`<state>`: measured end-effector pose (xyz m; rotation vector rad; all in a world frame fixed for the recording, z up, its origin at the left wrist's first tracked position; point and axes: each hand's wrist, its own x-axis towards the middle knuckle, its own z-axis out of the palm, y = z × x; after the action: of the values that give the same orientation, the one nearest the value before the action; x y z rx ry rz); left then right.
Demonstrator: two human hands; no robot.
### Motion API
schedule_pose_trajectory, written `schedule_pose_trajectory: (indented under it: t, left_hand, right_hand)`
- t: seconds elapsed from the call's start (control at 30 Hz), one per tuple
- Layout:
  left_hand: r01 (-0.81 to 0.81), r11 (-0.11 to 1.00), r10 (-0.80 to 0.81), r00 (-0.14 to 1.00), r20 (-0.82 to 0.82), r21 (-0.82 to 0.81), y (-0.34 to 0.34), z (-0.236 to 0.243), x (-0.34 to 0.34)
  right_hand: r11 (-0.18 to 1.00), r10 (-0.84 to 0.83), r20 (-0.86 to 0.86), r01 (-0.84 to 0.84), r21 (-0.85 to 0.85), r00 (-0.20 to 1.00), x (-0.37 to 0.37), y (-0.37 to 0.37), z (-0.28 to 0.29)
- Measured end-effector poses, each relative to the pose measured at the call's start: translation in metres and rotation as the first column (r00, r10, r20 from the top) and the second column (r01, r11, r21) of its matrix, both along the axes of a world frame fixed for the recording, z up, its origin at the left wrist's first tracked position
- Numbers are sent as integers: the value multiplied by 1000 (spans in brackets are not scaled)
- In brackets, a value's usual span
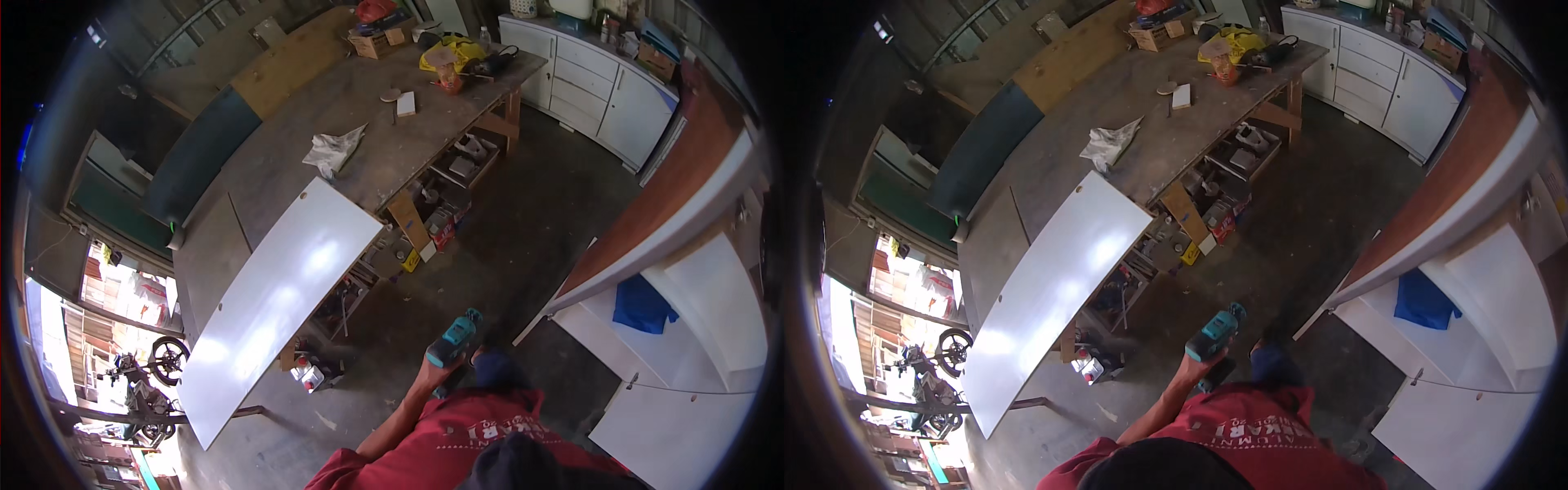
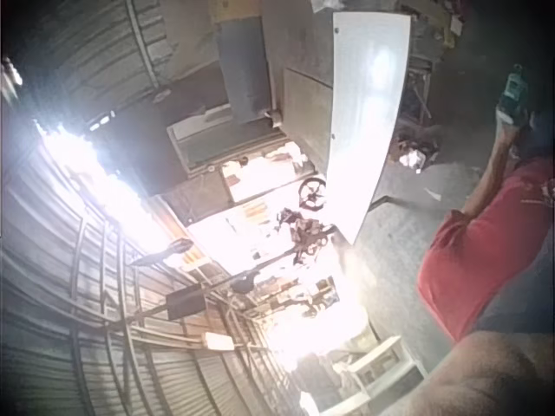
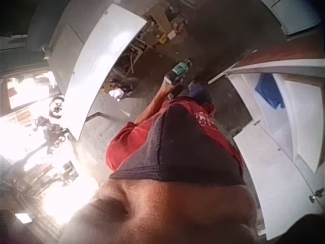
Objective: The person cleans a cabinet door by wiping it with a cloth, aligns the door against a cabinet frame, and fastens the hinges using a power drill.
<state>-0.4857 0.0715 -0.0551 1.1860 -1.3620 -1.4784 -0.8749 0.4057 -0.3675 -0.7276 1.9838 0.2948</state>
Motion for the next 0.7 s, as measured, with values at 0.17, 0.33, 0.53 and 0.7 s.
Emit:
schedule_pose_trajectory:
  t: [0.17,0.33,0.53,0.7]
  left_hand:
    - [21,994,-8,993,121,-110,-125,42,-36]
    - [86,989,-99,989,-113,-121,-258,101,-50]
    - [-99,949,41,980,-194,-299,-437,142,-76]
    - [-161,921,76,967,-242,-354,-606,150,-81]
  right_hand:
    - [958,129,-24,-131,-256,991,-35,-166,-31]
    - [575,278,-508,-565,-592,815,-91,-445,-17]
    - [736,-140,117,182,-652,983,-84,-654,64]
    - [641,495,-470,-672,-371,731,-114,-604,13]
